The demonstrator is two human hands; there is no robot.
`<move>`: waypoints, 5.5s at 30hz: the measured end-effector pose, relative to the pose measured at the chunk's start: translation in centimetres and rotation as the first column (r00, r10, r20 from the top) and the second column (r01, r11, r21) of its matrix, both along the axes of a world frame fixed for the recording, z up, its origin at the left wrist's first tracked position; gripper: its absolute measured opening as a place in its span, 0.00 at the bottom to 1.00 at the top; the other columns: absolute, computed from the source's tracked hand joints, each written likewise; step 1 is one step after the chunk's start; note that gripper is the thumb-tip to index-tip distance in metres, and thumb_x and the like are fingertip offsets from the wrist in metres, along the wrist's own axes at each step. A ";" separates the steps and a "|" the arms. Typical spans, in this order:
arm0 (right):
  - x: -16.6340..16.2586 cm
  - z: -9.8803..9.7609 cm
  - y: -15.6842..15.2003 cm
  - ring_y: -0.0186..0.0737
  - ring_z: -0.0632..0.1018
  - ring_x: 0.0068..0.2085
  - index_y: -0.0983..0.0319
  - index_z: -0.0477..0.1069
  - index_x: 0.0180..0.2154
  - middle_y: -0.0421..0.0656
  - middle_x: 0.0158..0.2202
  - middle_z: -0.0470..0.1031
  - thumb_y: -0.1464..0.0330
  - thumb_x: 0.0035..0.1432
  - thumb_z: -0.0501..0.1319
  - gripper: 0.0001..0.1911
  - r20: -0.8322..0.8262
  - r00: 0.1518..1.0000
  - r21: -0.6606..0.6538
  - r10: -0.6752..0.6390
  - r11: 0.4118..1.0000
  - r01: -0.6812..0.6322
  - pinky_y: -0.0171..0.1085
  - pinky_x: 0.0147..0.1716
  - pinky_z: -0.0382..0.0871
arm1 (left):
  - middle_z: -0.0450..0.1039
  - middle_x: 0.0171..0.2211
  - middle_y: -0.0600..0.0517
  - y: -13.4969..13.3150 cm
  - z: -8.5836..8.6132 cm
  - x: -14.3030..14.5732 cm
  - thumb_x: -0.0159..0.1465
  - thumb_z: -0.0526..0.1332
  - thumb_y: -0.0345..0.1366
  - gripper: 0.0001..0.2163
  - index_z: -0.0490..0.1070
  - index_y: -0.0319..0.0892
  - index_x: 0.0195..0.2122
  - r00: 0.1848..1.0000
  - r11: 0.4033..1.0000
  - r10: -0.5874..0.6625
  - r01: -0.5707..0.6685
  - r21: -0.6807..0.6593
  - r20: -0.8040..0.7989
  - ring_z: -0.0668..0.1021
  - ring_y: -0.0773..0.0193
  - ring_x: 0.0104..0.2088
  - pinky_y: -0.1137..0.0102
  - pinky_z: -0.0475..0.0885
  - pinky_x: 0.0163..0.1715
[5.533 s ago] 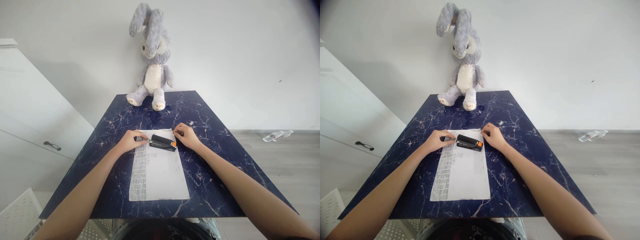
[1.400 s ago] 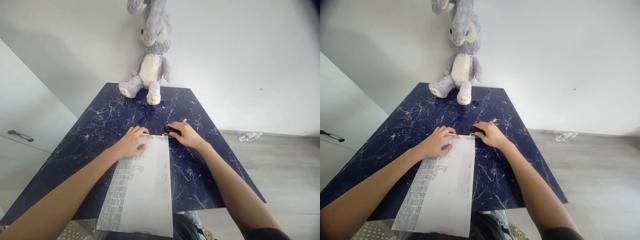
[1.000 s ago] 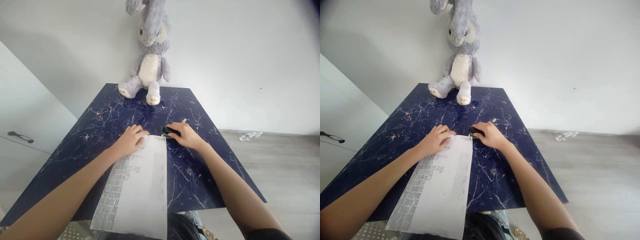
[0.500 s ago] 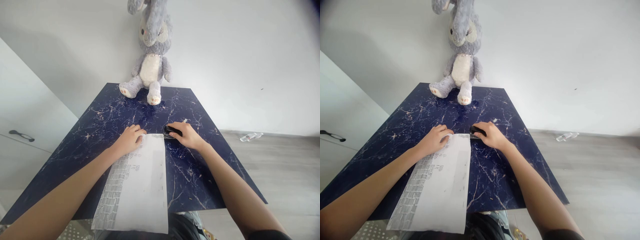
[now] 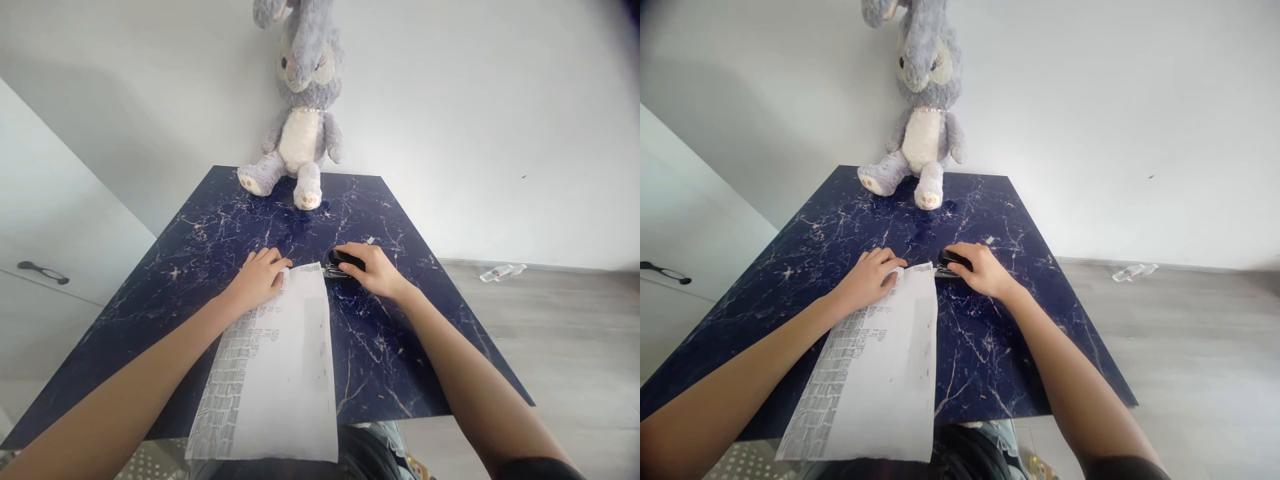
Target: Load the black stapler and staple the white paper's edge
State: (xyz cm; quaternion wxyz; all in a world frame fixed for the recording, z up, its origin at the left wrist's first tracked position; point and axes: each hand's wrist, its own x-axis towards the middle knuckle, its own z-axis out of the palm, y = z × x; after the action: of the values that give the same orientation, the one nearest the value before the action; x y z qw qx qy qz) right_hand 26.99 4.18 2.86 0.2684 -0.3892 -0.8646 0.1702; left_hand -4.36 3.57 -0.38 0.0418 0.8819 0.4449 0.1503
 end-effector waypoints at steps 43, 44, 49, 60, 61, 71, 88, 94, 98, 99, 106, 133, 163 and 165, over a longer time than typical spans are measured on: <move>-1.5 0.4 -0.9 0.42 0.76 0.38 0.60 0.70 0.44 0.45 0.40 0.77 0.59 0.74 0.54 0.12 0.162 0.986 -0.109 0.032 0.994 -0.014 0.39 0.38 0.67 | 0.47 0.76 0.54 -2.3 -0.5 4.2 0.74 0.53 0.42 0.28 0.51 0.65 0.74 0.939 0.947 -0.314 0.301 -0.109 -0.137 0.57 0.36 0.70 0.33 0.52 0.63; -1.9 0.2 -1.0 0.42 0.76 0.37 0.59 0.69 0.41 0.44 0.39 0.76 0.57 0.75 0.52 0.15 0.179 0.984 -0.094 -0.015 0.995 0.033 0.38 0.37 0.66 | 0.47 0.76 0.55 -2.3 -0.6 4.2 0.74 0.54 0.42 0.28 0.52 0.66 0.73 0.940 0.947 -0.315 0.302 -0.110 -0.134 0.57 0.37 0.70 0.33 0.51 0.63; -2.7 -0.6 -1.0 0.40 0.74 0.33 0.59 0.64 0.32 0.42 0.33 0.75 0.54 0.78 0.42 0.26 0.220 0.967 -0.054 -0.127 0.988 0.142 0.37 0.32 0.60 | 0.49 0.75 0.57 -1.9 -0.7 4.1 0.72 0.57 0.43 0.27 0.57 0.67 0.71 0.946 0.947 -0.311 0.301 -0.111 -0.088 0.58 0.38 0.70 0.36 0.50 0.65; -2.6 -0.6 -0.6 0.39 0.74 0.34 0.59 0.68 0.34 0.42 0.34 0.76 0.56 0.78 0.42 0.25 0.285 0.952 -0.038 -0.112 0.991 0.128 0.37 0.31 0.57 | 0.50 0.75 0.58 -1.5 -0.5 3.8 0.74 0.56 0.43 0.24 0.60 0.68 0.69 0.941 0.934 -0.336 0.326 -0.143 -0.048 0.58 0.38 0.70 0.37 0.50 0.65; -2.6 -0.6 -0.6 0.39 0.74 0.34 0.59 0.68 0.35 0.42 0.35 0.76 0.56 0.78 0.42 0.25 0.292 0.950 -0.031 -0.110 0.992 0.125 0.37 0.31 0.57 | 0.50 0.75 0.58 -1.5 -0.5 3.9 0.74 0.56 0.43 0.23 0.61 0.68 0.69 0.941 0.934 -0.334 0.324 -0.151 -0.047 0.58 0.39 0.71 0.37 0.50 0.65; -2.7 -0.6 -0.5 0.39 0.76 0.35 0.59 0.71 0.38 0.42 0.36 0.78 0.58 0.79 0.42 0.24 0.361 0.927 0.033 -0.102 0.995 0.097 0.37 0.31 0.57 | 0.50 0.75 0.55 -1.4 -0.8 3.8 0.74 0.53 0.44 0.23 0.58 0.67 0.70 0.934 0.937 -0.345 0.336 -0.097 -0.090 0.59 0.38 0.69 0.36 0.49 0.63; -4.3 -0.8 -1.3 0.45 0.78 0.40 0.61 0.73 0.43 0.49 0.39 0.79 0.58 0.79 0.43 0.24 0.545 0.809 0.179 -0.219 0.973 0.143 0.38 0.31 0.57 | 0.53 0.74 0.48 -1.3 -1.2 3.7 0.75 0.52 0.46 0.22 0.62 0.64 0.70 0.931 0.946 -0.324 0.317 -0.069 -0.169 0.60 0.39 0.69 0.37 0.49 0.63; -2.0 0.8 -1.0 0.42 0.77 0.39 0.58 0.65 0.47 0.42 0.41 0.78 0.58 0.72 0.59 0.11 0.476 0.874 0.008 -0.093 0.995 0.102 0.35 0.30 0.54 | 0.45 0.76 0.48 -1.4 -1.0 3.6 0.76 0.50 0.47 0.23 0.56 0.65 0.72 0.929 0.947 -0.321 0.316 -0.054 -0.182 0.59 0.39 0.70 0.38 0.52 0.62; -0.9 0.7 -0.4 0.42 0.77 0.37 0.58 0.64 0.44 0.43 0.40 0.78 0.59 0.70 0.60 0.10 0.485 0.864 0.019 -0.136 0.989 0.145 0.35 0.29 0.51 | 0.42 0.77 0.48 -1.4 -1.0 3.6 0.76 0.49 0.46 0.23 0.54 0.67 0.72 0.928 0.947 -0.321 0.314 -0.065 -0.191 0.59 0.38 0.70 0.36 0.52 0.62; -0.5 0.7 -0.3 0.43 0.76 0.37 0.58 0.65 0.44 0.43 0.40 0.78 0.58 0.70 0.60 0.11 0.484 0.861 0.027 -0.157 0.986 0.165 0.35 0.29 0.51 | 0.42 0.77 0.48 -1.4 -1.0 3.6 0.77 0.49 0.46 0.24 0.54 0.67 0.72 0.928 0.947 -0.321 0.314 -0.067 -0.191 0.59 0.38 0.70 0.36 0.52 0.62; 2.0 0.6 0.7 0.40 0.75 0.35 0.60 0.68 0.44 0.42 0.38 0.77 0.67 0.58 0.66 0.14 0.378 0.926 -0.162 -0.024 0.982 0.092 0.35 0.32 0.58 | 0.47 0.76 0.48 -1.3 -1.5 3.5 0.75 0.50 0.49 0.24 0.58 0.57 0.71 0.950 0.955 -0.296 0.291 -0.060 -0.101 0.60 0.41 0.70 0.40 0.50 0.66; 0.5 -0.6 -4.8 0.38 0.73 0.35 0.60 0.65 0.38 0.41 0.36 0.74 0.72 0.57 0.62 0.07 0.121 0.990 -0.265 -0.068 0.959 0.098 0.35 0.35 0.63 | 0.67 0.42 0.46 0.7 0.0 1.0 0.75 0.51 0.38 0.11 0.71 0.43 0.40 0.775 0.961 0.137 -0.254 0.106 0.617 0.74 0.55 0.47 0.60 0.70 0.51; 8.7 -4.9 1.8 0.54 0.58 0.73 0.62 0.61 0.69 0.53 0.74 0.53 0.49 0.73 0.49 0.33 0.200 0.945 -0.066 -0.259 0.959 0.277 0.54 0.71 0.56 | 0.72 0.44 0.48 0.5 -0.6 1.5 0.75 0.51 0.41 0.13 0.75 0.45 0.42 0.778 0.987 0.157 -0.096 -0.131 0.609 0.75 0.57 0.44 0.63 0.71 0.45; 7.8 -5.7 3.5 0.55 0.47 0.76 0.64 0.51 0.74 0.53 0.76 0.42 0.47 0.72 0.48 0.39 0.367 0.914 -0.085 -0.172 0.972 0.217 0.55 0.73 0.45 | 0.72 0.44 0.48 0.6 -0.6 1.4 0.75 0.51 0.41 0.13 0.75 0.45 0.41 0.770 0.986 0.164 -0.105 -0.131 0.617 0.75 0.57 0.45 0.62 0.71 0.46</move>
State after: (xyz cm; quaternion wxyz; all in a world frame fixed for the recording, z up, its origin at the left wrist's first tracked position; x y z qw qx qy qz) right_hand 34.78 7.68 -2.84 0.0978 -0.5137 -0.8435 0.1224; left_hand -2.95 4.17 -0.99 0.2151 0.7451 0.4739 0.4170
